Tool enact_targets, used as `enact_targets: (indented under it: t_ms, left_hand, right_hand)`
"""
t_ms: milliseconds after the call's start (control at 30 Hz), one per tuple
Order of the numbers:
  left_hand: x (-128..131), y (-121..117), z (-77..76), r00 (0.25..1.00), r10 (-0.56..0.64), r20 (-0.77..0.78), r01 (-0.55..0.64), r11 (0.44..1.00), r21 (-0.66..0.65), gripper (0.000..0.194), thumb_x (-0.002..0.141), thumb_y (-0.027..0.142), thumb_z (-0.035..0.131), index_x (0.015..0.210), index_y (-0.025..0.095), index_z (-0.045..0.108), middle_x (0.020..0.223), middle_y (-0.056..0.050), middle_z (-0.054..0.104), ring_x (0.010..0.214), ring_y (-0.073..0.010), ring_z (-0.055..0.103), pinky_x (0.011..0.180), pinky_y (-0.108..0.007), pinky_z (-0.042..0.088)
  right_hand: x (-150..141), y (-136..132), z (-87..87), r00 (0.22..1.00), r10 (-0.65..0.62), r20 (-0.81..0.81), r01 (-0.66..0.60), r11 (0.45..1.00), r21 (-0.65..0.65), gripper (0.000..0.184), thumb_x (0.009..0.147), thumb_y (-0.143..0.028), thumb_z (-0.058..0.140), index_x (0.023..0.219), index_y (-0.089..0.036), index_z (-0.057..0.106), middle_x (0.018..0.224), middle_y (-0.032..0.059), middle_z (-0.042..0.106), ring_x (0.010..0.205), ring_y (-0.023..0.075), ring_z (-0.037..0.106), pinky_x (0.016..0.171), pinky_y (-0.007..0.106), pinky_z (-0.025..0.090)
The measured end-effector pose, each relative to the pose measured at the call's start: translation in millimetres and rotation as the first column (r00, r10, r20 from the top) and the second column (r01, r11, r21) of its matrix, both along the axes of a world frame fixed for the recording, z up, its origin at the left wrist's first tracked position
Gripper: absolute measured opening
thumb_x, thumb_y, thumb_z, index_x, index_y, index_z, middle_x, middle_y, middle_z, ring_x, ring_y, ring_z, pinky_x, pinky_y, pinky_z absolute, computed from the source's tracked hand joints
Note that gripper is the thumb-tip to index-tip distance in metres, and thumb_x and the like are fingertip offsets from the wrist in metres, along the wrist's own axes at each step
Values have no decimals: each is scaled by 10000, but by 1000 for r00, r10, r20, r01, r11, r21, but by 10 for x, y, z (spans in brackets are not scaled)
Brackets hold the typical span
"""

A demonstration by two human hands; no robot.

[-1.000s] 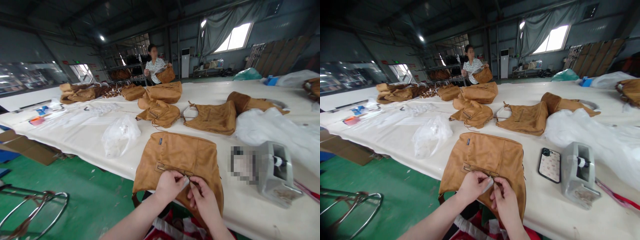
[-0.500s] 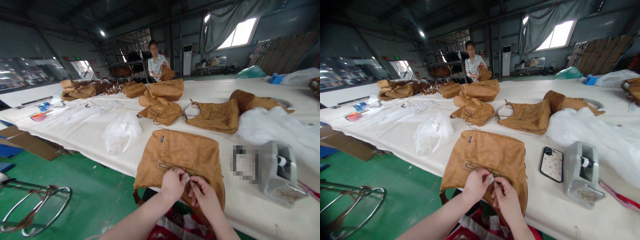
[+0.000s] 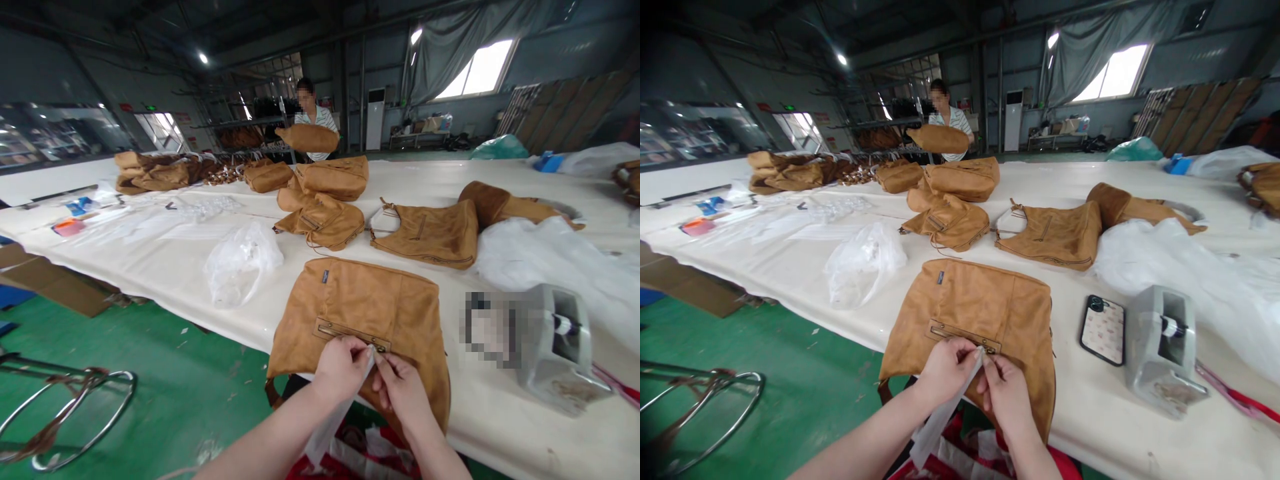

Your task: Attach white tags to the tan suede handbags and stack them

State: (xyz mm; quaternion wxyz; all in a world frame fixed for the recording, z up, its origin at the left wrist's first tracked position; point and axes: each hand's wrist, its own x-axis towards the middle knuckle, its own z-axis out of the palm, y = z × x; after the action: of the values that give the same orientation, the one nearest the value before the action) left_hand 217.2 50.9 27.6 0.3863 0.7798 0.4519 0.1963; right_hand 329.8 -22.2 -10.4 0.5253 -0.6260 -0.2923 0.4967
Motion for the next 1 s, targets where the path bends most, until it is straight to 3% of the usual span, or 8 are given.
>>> enact_targets:
  t_ms: [233, 400, 533, 633, 700, 800, 900, 1000]
  left_hand:
    - [5, -176, 31, 979, 75, -190, 0, 931, 365, 172, 858, 174, 513, 748, 192, 643, 794, -52, 659, 758, -188, 616, 707, -290, 443]
    - [-19, -281, 26, 928, -17, -372, 195, 873, 447, 162, 901, 153, 477, 899, 181, 637, 899, -60, 654, 812, -209, 618, 732, -323, 485]
    - [-51, -328, -23, 830, -42, -556, 376, 778, 503, 232, 892, 87, 465, 1066, 132, 611, 899, -78, 642, 838, -229, 618, 715, -345, 514]
    - [-94, -382, -100, 808, -88, -582, 472, 687, 552, 294, 888, 85, 463, 1157, 101, 578, 919, -102, 640, 857, -243, 613, 711, -357, 525]
    - [-130, -402, -120, 815, -130, -565, 493, 668, 557, 338, 889, 88, 451, 1210, 94, 558, 946, -115, 646, 863, -250, 615, 716, -364, 525]
    - [-164, -371, -50, 897, -152, -415, 358, 798, 484, 304, 933, 132, 400, 1162, 161, 598, 952, -91, 664, 860, -225, 626, 755, -335, 506]
    - [-152, -278, 72, 970, -53, -235, 115, 959, 260, 293, 970, 187, 351, 934, 202, 642, 861, -55, 679, 793, -183, 638, 725, -273, 472]
    - [-114, -194, 134, 984, -104, -145, 102, 995, -19, 355, 986, 270, 330, 780, 190, 608, 740, -48, 672, 684, -168, 633, 651, -249, 449]
  right_hand:
    - [-10, 7, -36, 999, -35, 34, 34, 999, 24, 416, 789, -590, 579, 662, -196, 533, 475, -35, 540, 300, 72, 363, 334, 218, 248]
    - [-21, 10, -101, 997, -38, 65, 37, 999, 29, 354, 798, -520, 584, 650, -200, 555, 446, -35, 512, 333, 88, 364, 343, 223, 256]
    - [-30, 4, -68, 999, -35, 3, 34, 999, 16, 417, 799, -577, 572, 618, -201, 553, 406, -23, 510, 296, 88, 343, 323, 225, 226]
    - [-31, -1, 23, 997, -34, -69, 35, 999, 18, 520, 786, -654, 567, 529, -207, 504, 363, -18, 480, 268, 81, 316, 317, 227, 224]
    - [-32, 1, 77, 996, -44, -79, 45, 999, 20, 561, 745, -686, 604, 473, -216, 462, 322, -34, 417, 264, 74, 293, 318, 224, 216]
    - [-38, 8, 103, 995, -65, -79, 66, 998, 4, 573, 694, -708, 635, 454, -220, 453, 307, -51, 368, 265, 69, 270, 319, 220, 179]
    - [-52, 6, 84, 993, -90, -79, 92, 996, 18, 569, 705, -704, 627, 468, -214, 460, 338, -51, 383, 276, 61, 259, 329, 220, 144]
    - [-57, -14, 57, 992, -89, -90, 96, 993, 74, 551, 732, -693, 615, 511, -203, 490, 394, -39, 442, 304, 59, 274, 344, 222, 155]
